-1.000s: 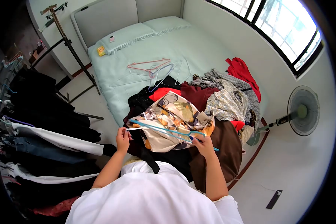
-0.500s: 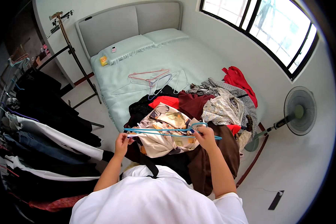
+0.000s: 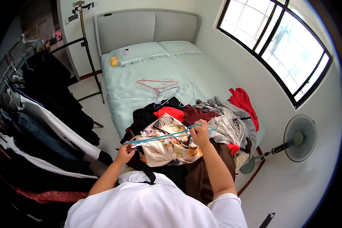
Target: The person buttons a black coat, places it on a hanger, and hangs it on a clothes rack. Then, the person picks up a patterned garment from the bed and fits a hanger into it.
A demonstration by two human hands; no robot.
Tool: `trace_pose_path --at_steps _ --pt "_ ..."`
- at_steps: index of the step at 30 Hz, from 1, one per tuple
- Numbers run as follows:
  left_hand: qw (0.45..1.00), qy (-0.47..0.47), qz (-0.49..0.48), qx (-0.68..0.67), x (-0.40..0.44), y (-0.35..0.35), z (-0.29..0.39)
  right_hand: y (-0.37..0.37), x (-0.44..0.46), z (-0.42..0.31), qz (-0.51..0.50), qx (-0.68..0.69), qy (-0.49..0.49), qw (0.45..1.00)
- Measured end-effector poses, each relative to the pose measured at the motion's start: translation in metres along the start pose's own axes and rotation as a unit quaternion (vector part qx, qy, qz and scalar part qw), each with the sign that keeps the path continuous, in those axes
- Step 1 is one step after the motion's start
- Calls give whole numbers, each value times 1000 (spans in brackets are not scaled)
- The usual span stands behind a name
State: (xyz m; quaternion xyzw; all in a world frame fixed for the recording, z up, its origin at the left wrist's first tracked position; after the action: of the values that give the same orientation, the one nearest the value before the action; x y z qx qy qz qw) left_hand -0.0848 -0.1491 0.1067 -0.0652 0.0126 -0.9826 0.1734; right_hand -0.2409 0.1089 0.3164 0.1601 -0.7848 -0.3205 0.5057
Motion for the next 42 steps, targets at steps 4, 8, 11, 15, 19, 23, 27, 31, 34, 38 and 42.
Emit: trace_pose_path --at_steps 4,8,11,15,19,23,27,31,34,38,42 --pt "999 -26 13 37 -3 -1 16 -6 0 2 0 12 13 1000" --pt "985 -83 2 151 -5 -5 22 -5 -5 6 13 6 10 1000" --pt "986 -100 9 129 -8 -8 29 2 -7 12 42 8 3 999" --pt "975 -99 -40 197 -10 -20 50 7 -8 17 41 -25 -3 999" --pt "979 -76 -73 173 -13 -28 58 16 -7 16 72 -38 2 997" --pt "970 -107 -76 207 -15 -31 62 16 -4 13 103 -39 28 993" --pt "972 -108 -74 194 -16 -33 65 10 -3 22 98 -38 -1 994" --pt "973 -114 -90 180 -19 -35 61 11 -2 23 106 -52 7 993" --pt "975 -92 -106 173 -21 -39 65 8 -4 27 110 -43 11 993" --pt "987 -76 -113 87 -21 -40 48 5 -7 27 106 -35 17 994" --pt "985 -81 -104 109 -21 -40 63 0 -17 31 98 -29 2 995"
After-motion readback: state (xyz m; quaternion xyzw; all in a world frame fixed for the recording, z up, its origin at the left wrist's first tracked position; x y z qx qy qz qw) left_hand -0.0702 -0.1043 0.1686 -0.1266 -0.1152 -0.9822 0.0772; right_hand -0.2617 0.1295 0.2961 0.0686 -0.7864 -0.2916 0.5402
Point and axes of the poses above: each hand's wrist, its own x-axis towards the middle knuckle, its own y-axis out of the back of the hand, z = x × y, the point moved 10 cm from there along x, towards the middle knuckle, and after that the axes turned 2 degrees about -x, right-handed, at the moved point
